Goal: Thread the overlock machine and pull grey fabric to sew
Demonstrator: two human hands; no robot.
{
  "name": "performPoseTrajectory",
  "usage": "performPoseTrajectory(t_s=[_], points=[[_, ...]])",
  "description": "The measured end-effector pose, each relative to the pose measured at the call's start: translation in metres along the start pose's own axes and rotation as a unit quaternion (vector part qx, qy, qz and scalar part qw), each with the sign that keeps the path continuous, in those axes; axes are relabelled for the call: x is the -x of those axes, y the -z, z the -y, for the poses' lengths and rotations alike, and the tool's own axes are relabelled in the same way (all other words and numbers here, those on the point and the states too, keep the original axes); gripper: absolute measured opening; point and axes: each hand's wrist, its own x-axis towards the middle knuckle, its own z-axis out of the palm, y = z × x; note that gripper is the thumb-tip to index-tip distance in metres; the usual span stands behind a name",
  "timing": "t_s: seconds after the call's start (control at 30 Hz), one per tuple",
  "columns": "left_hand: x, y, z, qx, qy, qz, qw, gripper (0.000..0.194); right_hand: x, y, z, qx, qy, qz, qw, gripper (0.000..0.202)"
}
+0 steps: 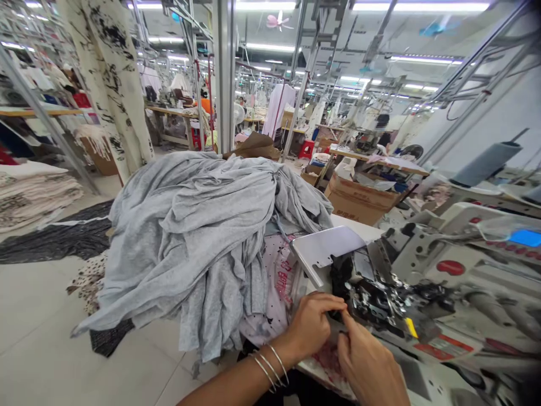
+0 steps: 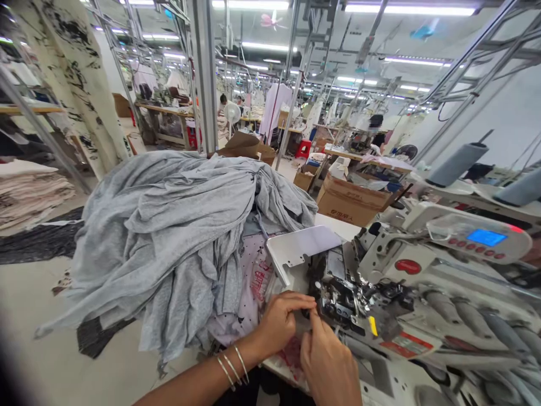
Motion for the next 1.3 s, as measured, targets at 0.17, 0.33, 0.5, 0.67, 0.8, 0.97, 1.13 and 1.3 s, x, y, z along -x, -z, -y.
performPoseTrajectory(t_s=[0.17, 0.33, 0.5, 0.67, 0.8, 0.97, 1.13, 1.3], points=[[0.0, 0.002, -0.003, -0.008, 0.091, -0.003, 0.996, 0.053, -0.001, -0.001, -0.02, -0.063, 0.007, 0.029, 0.998, 0.053], [-0.001, 0.001, -0.004, -0.033, 0.161, -0.012, 0.986, 0.046, -0.008, 0.036, -0.048, -0.175, -0.006, -0.005, 0.984, 0.052], [-0.013, -0.004, -0.006, -0.024, 0.234, -0.022, 0.972, 0.014, -0.029, 0.077, -0.054, -0.156, -0.119, -0.048, 0.979, 0.055], [-0.03, -0.008, -0.006, -0.007, 0.332, 0.01, 0.943, 0.019, -0.051, 0.105, -0.034, -0.118, -0.174, 0.032, 0.977, 0.063], [-0.035, -0.009, -0.008, 0.02, 0.363, 0.037, 0.931, 0.014, -0.063, 0.119, -0.022, -0.118, -0.138, 0.002, 0.983, 0.057], [-0.033, -0.01, -0.013, 0.014, 0.349, 0.028, 0.937, 0.015, -0.065, 0.121, -0.033, -0.109, -0.126, 0.042, 0.985, 0.045], [-0.03, -0.012, -0.014, 0.01, 0.335, 0.023, 0.942, 0.018, -0.06, 0.12, -0.045, -0.061, -0.109, 0.056, 0.991, 0.045], [-0.024, -0.008, -0.024, 0.019, 0.36, 0.02, 0.933, 0.011, -0.075, 0.116, -0.04, -0.041, 0.002, 0.127, 0.991, 0.037]])
